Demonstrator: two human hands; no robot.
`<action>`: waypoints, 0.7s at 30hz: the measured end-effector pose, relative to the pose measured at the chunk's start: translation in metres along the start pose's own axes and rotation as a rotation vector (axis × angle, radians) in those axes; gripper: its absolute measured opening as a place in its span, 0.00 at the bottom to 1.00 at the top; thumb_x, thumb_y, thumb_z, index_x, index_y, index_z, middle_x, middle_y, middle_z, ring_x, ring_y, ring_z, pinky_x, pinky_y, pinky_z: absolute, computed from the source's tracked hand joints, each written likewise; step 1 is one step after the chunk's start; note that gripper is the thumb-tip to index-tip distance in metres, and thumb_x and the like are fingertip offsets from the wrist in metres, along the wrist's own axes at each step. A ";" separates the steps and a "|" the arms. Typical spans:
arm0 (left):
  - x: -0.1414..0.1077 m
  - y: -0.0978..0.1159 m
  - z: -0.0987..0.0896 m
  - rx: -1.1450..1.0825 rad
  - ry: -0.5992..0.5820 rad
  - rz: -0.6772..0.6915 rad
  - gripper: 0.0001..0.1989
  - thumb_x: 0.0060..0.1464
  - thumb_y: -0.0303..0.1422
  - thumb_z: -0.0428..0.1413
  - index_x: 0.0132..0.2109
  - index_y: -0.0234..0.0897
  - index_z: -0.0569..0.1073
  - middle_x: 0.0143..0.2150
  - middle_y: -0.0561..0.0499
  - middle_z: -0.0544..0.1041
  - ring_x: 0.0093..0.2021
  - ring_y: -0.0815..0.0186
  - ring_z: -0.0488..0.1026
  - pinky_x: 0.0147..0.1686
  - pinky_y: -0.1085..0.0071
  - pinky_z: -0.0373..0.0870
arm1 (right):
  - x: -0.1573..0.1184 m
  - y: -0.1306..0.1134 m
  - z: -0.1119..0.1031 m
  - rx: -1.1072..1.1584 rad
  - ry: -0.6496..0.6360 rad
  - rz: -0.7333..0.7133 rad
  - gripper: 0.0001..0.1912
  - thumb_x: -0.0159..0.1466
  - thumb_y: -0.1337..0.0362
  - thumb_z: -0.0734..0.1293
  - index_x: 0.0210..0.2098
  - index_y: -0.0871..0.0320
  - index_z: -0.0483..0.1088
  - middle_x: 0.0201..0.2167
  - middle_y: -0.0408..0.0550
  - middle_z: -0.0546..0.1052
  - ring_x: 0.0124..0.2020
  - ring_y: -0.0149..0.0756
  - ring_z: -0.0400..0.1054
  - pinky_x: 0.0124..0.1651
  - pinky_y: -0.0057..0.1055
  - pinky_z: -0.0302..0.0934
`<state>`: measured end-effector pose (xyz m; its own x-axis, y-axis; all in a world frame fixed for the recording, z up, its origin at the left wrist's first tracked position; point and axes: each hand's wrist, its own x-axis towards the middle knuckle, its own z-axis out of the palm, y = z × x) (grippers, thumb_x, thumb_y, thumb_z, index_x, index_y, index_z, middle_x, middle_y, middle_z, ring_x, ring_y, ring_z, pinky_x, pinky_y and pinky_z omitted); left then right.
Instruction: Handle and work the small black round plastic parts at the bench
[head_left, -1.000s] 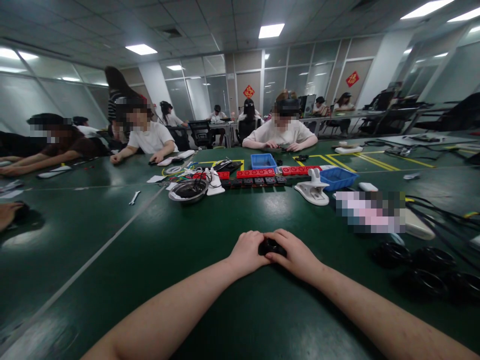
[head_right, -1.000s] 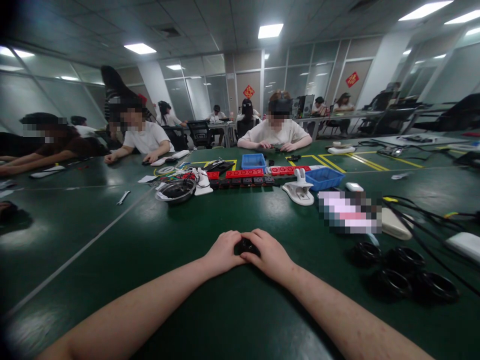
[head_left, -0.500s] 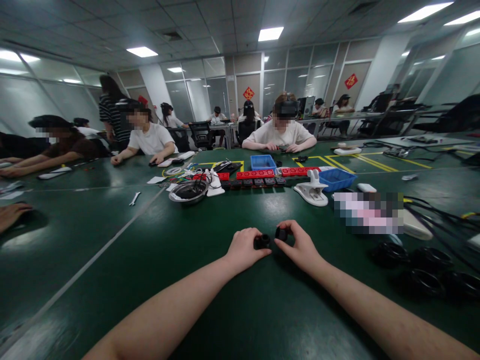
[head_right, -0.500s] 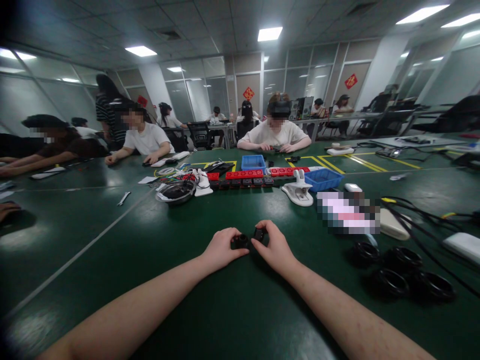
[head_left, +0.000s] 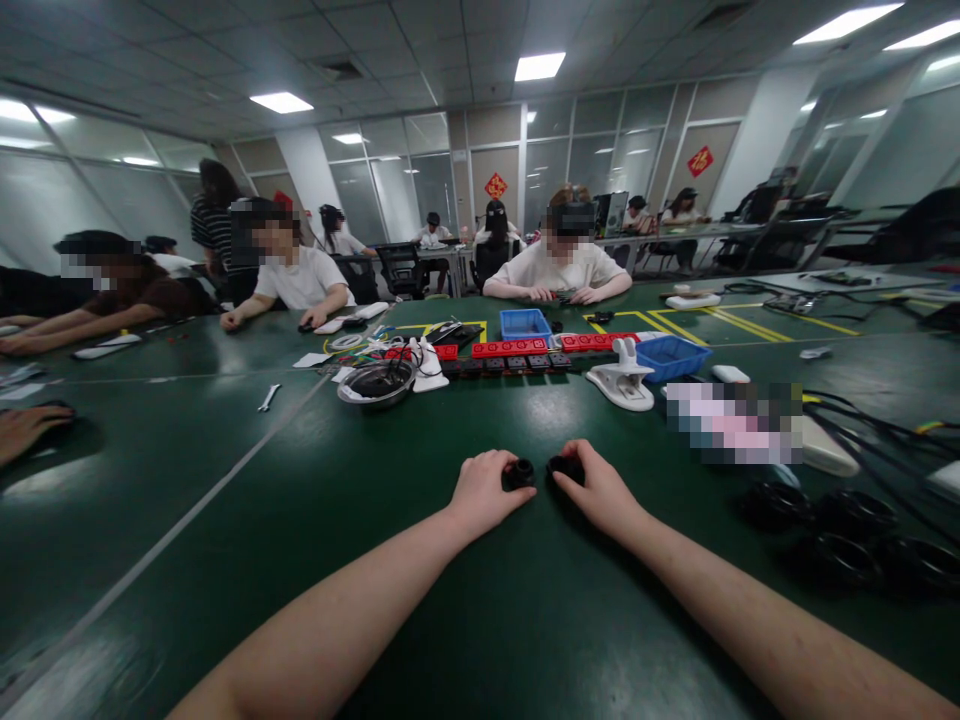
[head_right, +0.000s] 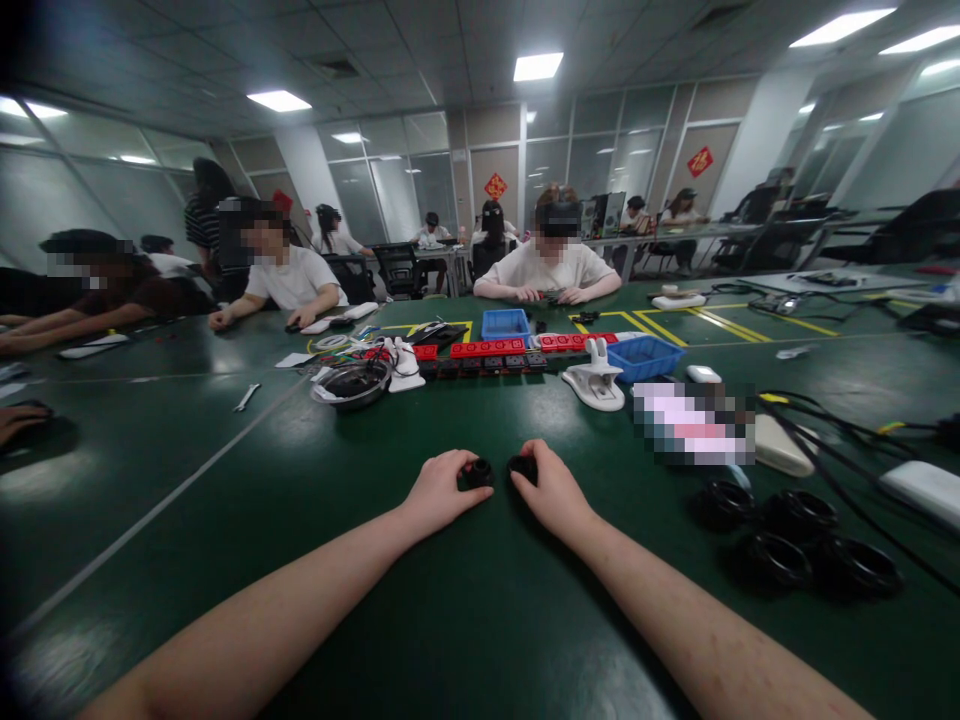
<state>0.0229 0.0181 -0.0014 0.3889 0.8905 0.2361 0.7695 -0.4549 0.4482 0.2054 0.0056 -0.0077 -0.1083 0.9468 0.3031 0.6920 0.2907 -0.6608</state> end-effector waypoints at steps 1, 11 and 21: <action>0.000 -0.001 0.000 0.002 -0.003 0.002 0.20 0.40 0.46 0.54 0.38 0.39 0.67 0.34 0.52 0.70 0.37 0.63 0.66 0.37 0.68 0.60 | 0.000 0.001 0.000 0.005 0.000 0.000 0.12 0.52 0.65 0.60 0.36 0.58 0.58 0.33 0.47 0.67 0.36 0.35 0.63 0.40 0.33 0.57; -0.001 -0.002 -0.005 -0.041 -0.065 0.039 0.17 0.40 0.46 0.54 0.34 0.38 0.69 0.32 0.53 0.71 0.35 0.64 0.67 0.31 0.71 0.60 | -0.002 -0.012 -0.014 -0.112 0.159 -0.137 0.14 0.55 0.60 0.58 0.40 0.60 0.60 0.36 0.51 0.67 0.39 0.38 0.61 0.42 0.34 0.56; -0.020 0.028 -0.002 0.008 -0.150 0.155 0.21 0.34 0.50 0.54 0.28 0.37 0.68 0.28 0.54 0.71 0.30 0.66 0.67 0.32 0.70 0.58 | -0.050 -0.050 -0.032 -0.179 -0.318 0.133 0.17 0.51 0.53 0.62 0.35 0.59 0.64 0.28 0.47 0.70 0.28 0.33 0.63 0.27 0.26 0.53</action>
<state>0.0354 -0.0127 0.0075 0.5737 0.8010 0.1710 0.6982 -0.5874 0.4091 0.1985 -0.0605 0.0324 -0.2052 0.9784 -0.0237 0.8257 0.1601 -0.5410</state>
